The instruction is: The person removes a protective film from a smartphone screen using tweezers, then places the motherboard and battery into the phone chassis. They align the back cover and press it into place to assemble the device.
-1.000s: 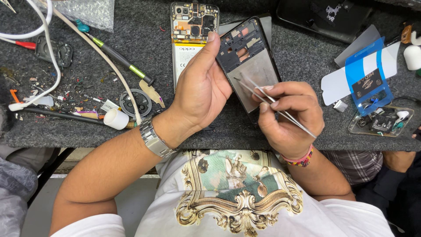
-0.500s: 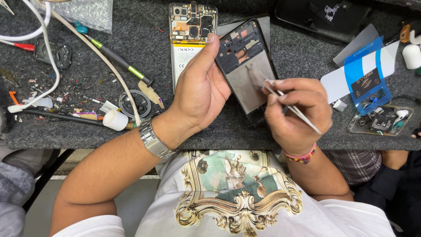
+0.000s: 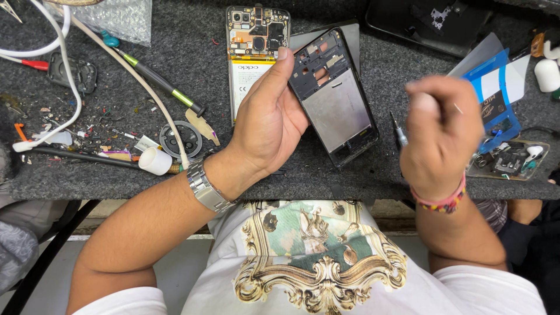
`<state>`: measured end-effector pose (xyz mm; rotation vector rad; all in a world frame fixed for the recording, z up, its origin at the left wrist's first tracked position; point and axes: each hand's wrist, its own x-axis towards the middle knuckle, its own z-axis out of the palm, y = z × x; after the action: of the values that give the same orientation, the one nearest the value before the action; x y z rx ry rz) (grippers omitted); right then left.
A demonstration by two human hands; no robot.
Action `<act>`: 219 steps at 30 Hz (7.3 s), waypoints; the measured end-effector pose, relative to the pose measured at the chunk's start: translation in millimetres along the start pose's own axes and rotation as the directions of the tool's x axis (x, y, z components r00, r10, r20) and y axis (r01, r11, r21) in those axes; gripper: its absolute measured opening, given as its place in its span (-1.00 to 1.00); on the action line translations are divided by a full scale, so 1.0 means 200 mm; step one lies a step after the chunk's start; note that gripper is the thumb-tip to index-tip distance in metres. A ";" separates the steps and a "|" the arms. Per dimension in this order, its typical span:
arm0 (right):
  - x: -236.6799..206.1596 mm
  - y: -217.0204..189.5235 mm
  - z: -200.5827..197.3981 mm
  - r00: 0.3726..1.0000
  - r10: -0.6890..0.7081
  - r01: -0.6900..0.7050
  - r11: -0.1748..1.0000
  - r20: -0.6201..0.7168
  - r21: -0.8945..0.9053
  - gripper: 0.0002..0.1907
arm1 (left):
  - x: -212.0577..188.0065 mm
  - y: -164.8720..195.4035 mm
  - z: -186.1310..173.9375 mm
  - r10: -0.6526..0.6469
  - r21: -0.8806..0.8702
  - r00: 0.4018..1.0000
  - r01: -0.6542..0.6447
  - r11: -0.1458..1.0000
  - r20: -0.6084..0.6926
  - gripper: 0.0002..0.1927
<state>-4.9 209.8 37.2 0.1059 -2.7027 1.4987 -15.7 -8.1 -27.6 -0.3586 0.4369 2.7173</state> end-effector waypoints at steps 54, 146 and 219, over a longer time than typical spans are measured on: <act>0.16 -0.01 0.15 0.913 -0.361 0.407 0.844 0.191 -0.349 -0.79 | 0.00 -0.03 0.00 -0.019 0.007 0.999 0.018 1.000 0.026 -0.48; 0.07 0.15 0.13 0.976 0.071 -0.094 0.990 0.206 0.101 -0.85 | -0.07 -0.03 0.00 -0.016 0.076 0.998 0.012 0.997 0.061 -0.48; 0.07 0.03 0.15 0.974 -0.221 0.214 0.835 0.047 -0.507 -0.87 | -0.05 -0.07 -0.01 0.013 0.097 0.999 -0.017 0.995 0.042 -0.45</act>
<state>-20.2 186.0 17.7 0.3626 -2.8512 0.6852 -0.7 1.6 -29.3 -0.2734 0.5601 2.7011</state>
